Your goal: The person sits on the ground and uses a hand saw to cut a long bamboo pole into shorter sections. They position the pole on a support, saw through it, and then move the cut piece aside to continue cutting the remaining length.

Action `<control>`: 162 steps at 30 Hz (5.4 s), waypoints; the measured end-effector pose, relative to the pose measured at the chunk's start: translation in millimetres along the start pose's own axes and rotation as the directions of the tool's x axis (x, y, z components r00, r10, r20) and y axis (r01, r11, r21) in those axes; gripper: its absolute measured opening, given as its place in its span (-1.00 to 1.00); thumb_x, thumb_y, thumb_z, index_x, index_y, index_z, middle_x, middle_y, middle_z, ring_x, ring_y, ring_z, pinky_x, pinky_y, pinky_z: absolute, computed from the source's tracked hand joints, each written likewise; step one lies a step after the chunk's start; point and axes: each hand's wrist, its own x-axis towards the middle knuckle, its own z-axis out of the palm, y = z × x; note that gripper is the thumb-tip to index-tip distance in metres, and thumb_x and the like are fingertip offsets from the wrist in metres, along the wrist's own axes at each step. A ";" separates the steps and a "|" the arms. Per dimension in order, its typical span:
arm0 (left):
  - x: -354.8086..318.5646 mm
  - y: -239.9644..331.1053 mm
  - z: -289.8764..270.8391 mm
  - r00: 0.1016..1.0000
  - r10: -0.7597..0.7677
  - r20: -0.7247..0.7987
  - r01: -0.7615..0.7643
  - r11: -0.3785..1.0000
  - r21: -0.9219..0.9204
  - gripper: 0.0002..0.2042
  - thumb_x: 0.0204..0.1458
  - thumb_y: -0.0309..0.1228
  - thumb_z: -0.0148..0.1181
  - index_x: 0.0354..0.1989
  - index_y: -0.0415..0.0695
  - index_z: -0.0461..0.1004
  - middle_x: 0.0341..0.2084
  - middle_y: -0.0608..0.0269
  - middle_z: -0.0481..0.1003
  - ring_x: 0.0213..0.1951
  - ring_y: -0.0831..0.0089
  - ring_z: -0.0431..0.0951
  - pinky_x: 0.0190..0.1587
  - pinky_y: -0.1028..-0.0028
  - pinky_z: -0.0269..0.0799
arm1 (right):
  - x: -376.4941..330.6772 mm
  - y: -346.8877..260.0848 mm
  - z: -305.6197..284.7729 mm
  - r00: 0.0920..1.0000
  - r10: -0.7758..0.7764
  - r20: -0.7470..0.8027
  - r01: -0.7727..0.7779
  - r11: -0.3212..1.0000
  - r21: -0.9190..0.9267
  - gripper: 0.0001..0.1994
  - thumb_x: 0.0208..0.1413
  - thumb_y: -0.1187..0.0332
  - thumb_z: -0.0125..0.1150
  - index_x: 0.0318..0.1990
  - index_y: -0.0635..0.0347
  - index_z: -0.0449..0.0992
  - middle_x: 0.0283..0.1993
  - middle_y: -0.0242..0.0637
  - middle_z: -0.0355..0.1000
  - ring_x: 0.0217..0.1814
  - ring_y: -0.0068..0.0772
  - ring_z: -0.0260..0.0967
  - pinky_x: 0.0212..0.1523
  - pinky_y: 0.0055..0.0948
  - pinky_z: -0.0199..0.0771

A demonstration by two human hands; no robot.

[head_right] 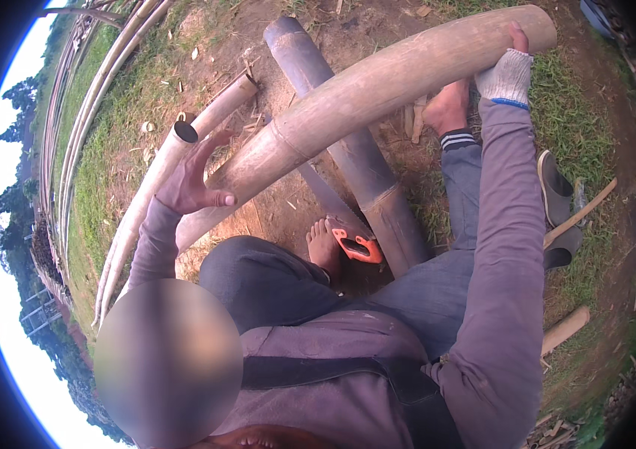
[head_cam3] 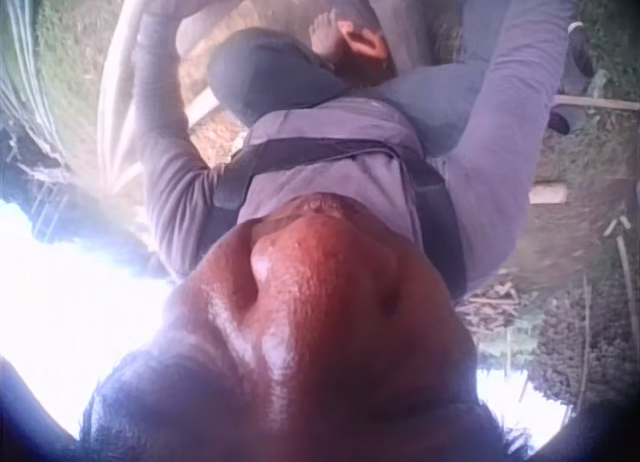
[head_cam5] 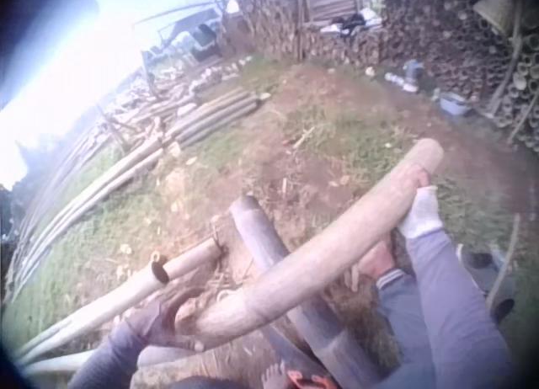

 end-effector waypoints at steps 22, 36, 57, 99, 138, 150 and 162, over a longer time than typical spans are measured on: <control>127.8 8.6 134.3 0.963 -0.011 -0.268 0.056 0.986 0.160 0.06 -0.14 -0.01 0.63 0.52 -0.13 0.15 0.24 -0.28 0.47 0.20 -0.24 0.54 0.21 -0.08 0.48 | -272.3 -100.7 -338.0 0.825 -0.298 -0.480 -0.453 0.158 -0.877 -0.42 0.29 0.05 0.41 0.25 0.38 0.55 0.13 0.13 0.65 0.21 0.04 0.61 0.23 -0.17 0.54; 17.0 -24.4 68.7 0.927 -0.047 -0.373 0.133 0.969 0.208 -0.22 0.04 -0.07 0.51 0.43 -0.04 0.36 0.23 -0.15 0.53 0.27 -0.17 0.52 0.32 -0.03 0.43 | -280.2 33.2 -462.4 0.800 -0.261 -0.539 -0.521 0.141 -0.842 -0.73 0.21 0.30 0.40 -0.09 0.36 0.66 -0.26 -0.07 0.66 -0.29 -0.10 0.62 -0.18 -0.19 0.60; 91.9 199.8 108.4 0.981 0.194 -0.020 -0.174 0.819 -0.547 -0.15 0.23 0.05 0.35 0.51 -0.24 0.15 0.03 -0.31 0.63 0.10 -0.12 0.68 0.20 0.11 0.55 | -226.4 35.8 15.0 0.990 -0.125 0.059 0.133 0.978 -0.163 -0.82 0.43 0.46 0.13 0.08 0.35 0.41 -0.09 -0.13 0.62 -0.27 -0.34 0.63 -0.30 -0.32 0.74; 163.9 102.1 95.4 0.920 0.072 -0.386 -0.056 0.997 0.051 -0.48 0.21 -0.30 0.31 0.37 -0.07 0.44 0.13 -0.21 0.54 0.15 -0.21 0.59 0.23 0.02 0.52 | -240.0 126.9 -5.7 0.961 0.114 0.253 0.127 0.630 -0.766 -0.71 0.32 0.29 0.34 0.07 0.27 0.56 -0.16 -0.12 0.62 -0.10 -0.09 0.63 -0.05 -0.16 0.66; 207.2 166.9 35.3 0.943 -0.330 0.045 0.137 0.508 0.850 -0.64 0.28 0.08 0.26 0.12 0.26 0.74 0.18 0.52 0.66 0.20 0.31 0.63 0.14 0.08 0.48 | -410.1 -132.5 -91.6 0.840 0.346 0.418 0.147 0.598 -0.788 -0.58 0.13 0.40 0.43 0.12 0.38 0.58 -0.11 -0.19 0.66 -0.12 -0.38 0.62 -0.03 -0.37 0.58; 235.8 140.9 37.8 0.935 -0.300 0.189 -0.005 0.520 0.854 -0.37 0.05 0.36 0.40 0.16 0.22 0.69 0.12 0.42 0.69 0.20 0.20 0.65 0.14 -0.08 0.52 | -412.7 25.7 -57.7 0.748 0.009 0.664 0.568 0.510 -0.646 -0.51 0.33 0.28 0.38 0.33 0.29 0.49 0.11 -0.02 0.64 0.06 -0.02 0.68 0.04 -0.26 0.68; 229.6 150.0 30.9 0.931 -0.316 0.180 0.018 0.535 0.844 -0.38 0.07 0.31 0.42 0.18 0.20 0.68 0.14 0.41 0.68 0.21 0.18 0.64 0.16 0.01 0.53 | -415.7 61.9 -85.8 0.694 -0.080 0.715 0.672 0.429 -0.604 -0.51 0.25 0.34 0.44 0.26 0.37 0.48 0.07 0.00 0.63 0.03 0.07 0.67 0.06 -0.13 0.67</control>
